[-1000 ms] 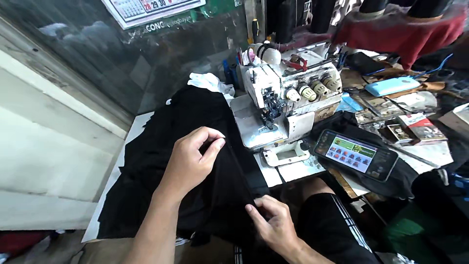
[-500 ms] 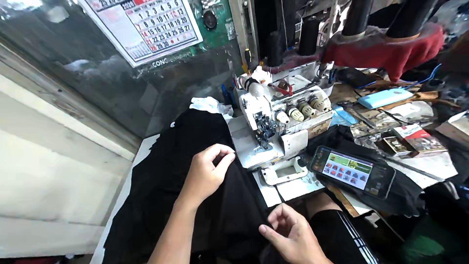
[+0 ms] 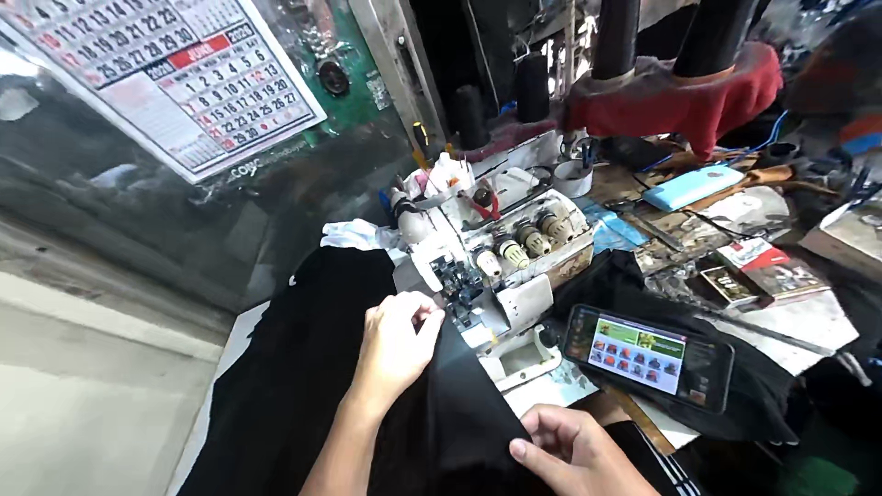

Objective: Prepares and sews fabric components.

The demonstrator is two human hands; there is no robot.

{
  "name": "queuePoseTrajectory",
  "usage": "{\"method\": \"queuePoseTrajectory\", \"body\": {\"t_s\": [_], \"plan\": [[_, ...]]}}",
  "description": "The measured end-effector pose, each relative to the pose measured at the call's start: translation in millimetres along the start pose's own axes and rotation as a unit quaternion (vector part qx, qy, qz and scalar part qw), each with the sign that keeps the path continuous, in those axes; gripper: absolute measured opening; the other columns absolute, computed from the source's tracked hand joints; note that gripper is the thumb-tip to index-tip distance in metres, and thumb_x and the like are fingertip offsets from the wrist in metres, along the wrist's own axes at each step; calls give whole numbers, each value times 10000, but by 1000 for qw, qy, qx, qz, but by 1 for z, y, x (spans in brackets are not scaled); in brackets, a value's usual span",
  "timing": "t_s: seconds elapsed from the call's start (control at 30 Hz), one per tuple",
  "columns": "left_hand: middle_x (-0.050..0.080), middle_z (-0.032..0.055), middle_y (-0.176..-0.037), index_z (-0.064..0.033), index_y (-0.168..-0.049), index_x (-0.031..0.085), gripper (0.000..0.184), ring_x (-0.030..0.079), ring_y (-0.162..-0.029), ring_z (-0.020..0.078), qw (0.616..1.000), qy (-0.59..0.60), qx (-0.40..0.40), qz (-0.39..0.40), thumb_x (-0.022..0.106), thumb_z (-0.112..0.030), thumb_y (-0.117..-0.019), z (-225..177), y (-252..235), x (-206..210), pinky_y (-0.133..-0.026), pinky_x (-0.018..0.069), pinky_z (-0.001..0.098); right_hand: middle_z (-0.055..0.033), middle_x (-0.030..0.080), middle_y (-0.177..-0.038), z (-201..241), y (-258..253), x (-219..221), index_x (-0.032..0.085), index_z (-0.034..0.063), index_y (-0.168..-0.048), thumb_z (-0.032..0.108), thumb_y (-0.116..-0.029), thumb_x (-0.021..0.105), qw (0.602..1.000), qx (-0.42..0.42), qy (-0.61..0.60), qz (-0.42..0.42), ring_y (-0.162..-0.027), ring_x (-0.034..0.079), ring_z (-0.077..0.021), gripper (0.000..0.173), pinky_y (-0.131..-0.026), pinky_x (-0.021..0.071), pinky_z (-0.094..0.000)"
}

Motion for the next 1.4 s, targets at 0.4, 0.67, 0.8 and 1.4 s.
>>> {"method": "queuePoseTrajectory", "body": {"t_s": [0.4,0.67,0.8,1.4], "plan": [[699,-34,-1087,-214,-1083,749,217,627,-1087,188,992,-66,45,-99,605,-353,-1000,-20,33,1,-929,490,491,-46,738,-880,10,-14,-7,720,63,-1096,162,-988,700,996,-24,-32,-78,-744,711,-169,148,-669,627,-342],[609,-9,-1422,-292,-1177,765,279,515,-1368,241,998,5,58,-39,550,-386,-1026,-19,67,-16,-1100,420,562,-46,713,-874,14,-53,-7,699,72,-1092,223,-1013,664,996,-28,-31,-85,-750,688,-166,174,-677,601,-321],[688,141,-1253,-56,-1149,731,271,618,-1246,279,998,39,-43,-24,611,-265,-1024,67,119,-61,-1077,495,488,-63,749,-992,11,-43,2,641,53,-1209,176,-1014,662,998,-24,-58,21,-853,737,-187,231,-760,644,-369],[605,197,-1305,-62,-1266,647,411,583,-1230,349,988,-121,-75,-61,507,-395,-1068,93,142,-87,-1037,476,557,-43,717,-917,-103,124,0,718,81,-998,256,-981,720,990,140,24,19,-764,700,-184,176,-687,627,-368]]}}
Point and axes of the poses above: each hand's wrist, its own y-axis away from the middle knuckle, its own x-axis out of the palm, z = x × y, the point moved 5 cm from there along -y, towards the middle knuckle
